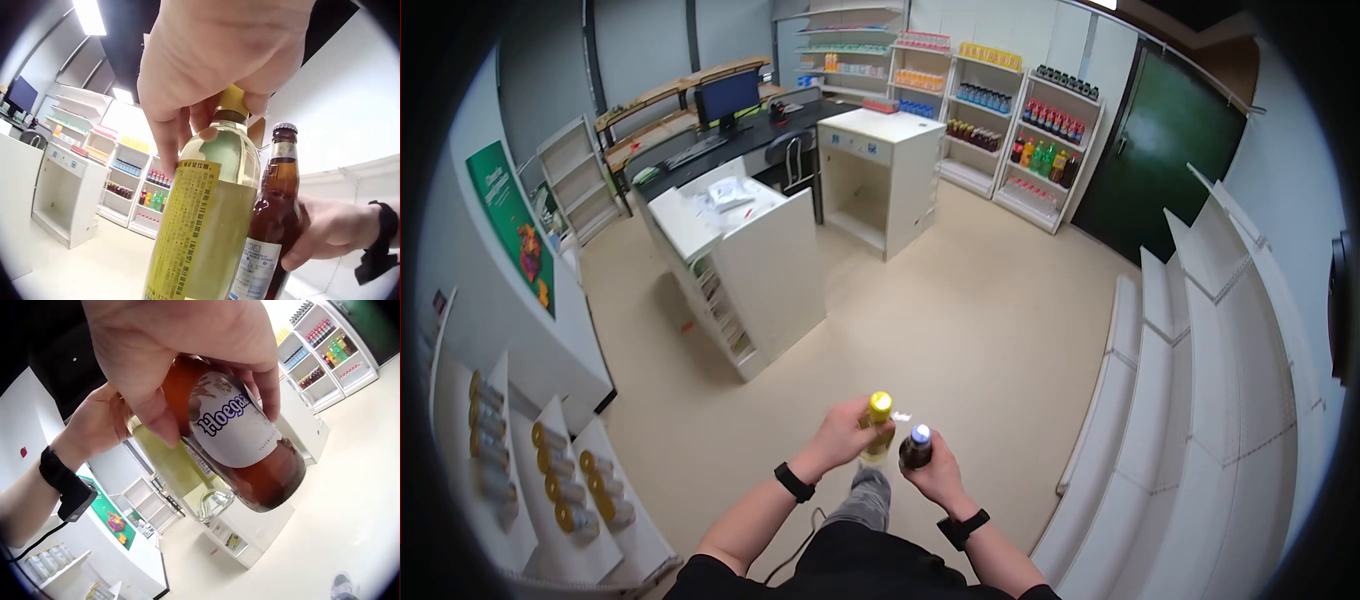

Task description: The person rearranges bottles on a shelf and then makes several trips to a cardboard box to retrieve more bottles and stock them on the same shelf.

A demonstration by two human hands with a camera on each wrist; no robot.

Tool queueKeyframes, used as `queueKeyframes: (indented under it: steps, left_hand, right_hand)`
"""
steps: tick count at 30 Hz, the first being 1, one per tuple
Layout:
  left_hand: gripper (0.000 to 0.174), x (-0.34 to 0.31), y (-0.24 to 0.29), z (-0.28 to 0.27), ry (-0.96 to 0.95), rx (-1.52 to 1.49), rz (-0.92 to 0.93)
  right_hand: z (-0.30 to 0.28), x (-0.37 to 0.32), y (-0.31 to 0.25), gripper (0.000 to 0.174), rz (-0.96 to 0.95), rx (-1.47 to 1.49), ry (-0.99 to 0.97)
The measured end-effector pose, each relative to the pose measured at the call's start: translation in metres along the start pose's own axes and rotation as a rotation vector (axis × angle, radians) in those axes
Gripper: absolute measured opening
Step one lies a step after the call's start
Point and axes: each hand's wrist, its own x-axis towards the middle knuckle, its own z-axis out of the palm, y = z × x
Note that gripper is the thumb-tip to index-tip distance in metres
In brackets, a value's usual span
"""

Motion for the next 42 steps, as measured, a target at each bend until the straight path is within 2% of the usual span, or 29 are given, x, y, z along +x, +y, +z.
queueKeyframes:
  steps: [2,5,7,9,13,19,20,21,23,25,27,31,37,40,42]
  left_hand:
    - [0.032,0.073,-0.01,0.003,-0.08,0.016,0.051]
    - [0.032,0.187,-0.009,0.004,-0.166,-0.061,0.127]
    - [0.032,0.261,-0.007,0.011,-0.226,-0.042,0.133]
    - [0.033,0.33,-0.007,0.024,-0.289,-0.036,0.212]
    - [0.034,0.462,-0.025,0.06,-0.353,0.06,0.335]
    - [0.036,0.659,-0.077,0.123,-0.472,0.107,0.292]
    - [0.036,0.688,-0.082,0.131,-0.487,0.078,0.276]
    - [0.036,0.717,-0.083,0.137,-0.479,0.079,0.271]
    - [0.037,0.784,-0.079,0.141,-0.471,0.153,0.281]
    - [0.036,0.843,-0.079,0.144,-0.476,0.173,0.21]
    - [0.035,0.899,-0.091,0.152,-0.39,0.065,0.238]
    - [0.033,1.019,-0.128,0.163,-0.369,0.074,0.174]
    - [0.035,1.21,-0.196,0.18,-0.36,0.066,0.222]
    - [0.035,1.307,-0.208,0.189,-0.355,0.047,0.229]
    - [0.033,1.373,-0.213,0.191,-0.33,0.057,0.308]
  right_hand:
    - [-0.016,0.065,0.02,0.065,0.011,-0.019,0.053]
    - [-0.06,0.156,0.02,0.064,0.067,-0.039,0.058]
    - [-0.091,0.21,0.023,0.063,0.07,-0.045,0.097]
    - [-0.116,0.26,0.039,0.062,0.107,-0.019,0.168]
    - [-0.161,0.358,0.085,0.065,0.159,-0.017,0.256]
    - [-0.229,0.524,0.182,0.066,0.162,-0.004,0.333]
    - [-0.242,0.551,0.191,0.061,0.146,-0.022,0.364]
    - [-0.257,0.58,0.196,0.056,0.125,-0.043,0.392]
    - [-0.291,0.642,0.206,0.06,0.114,-0.061,0.376]
    - [-0.318,0.698,0.212,0.064,0.111,-0.022,0.311]
    - [-0.344,0.756,0.221,0.067,0.12,-0.039,0.249]
    - [-0.378,0.877,0.26,0.071,0.087,-0.008,0.159]
    - [-0.421,1.065,0.326,0.07,0.076,-0.04,0.13]
    - [-0.457,1.156,0.332,0.07,0.111,-0.037,0.139]
    - [-0.483,1.213,0.332,0.07,0.138,-0.023,0.138]
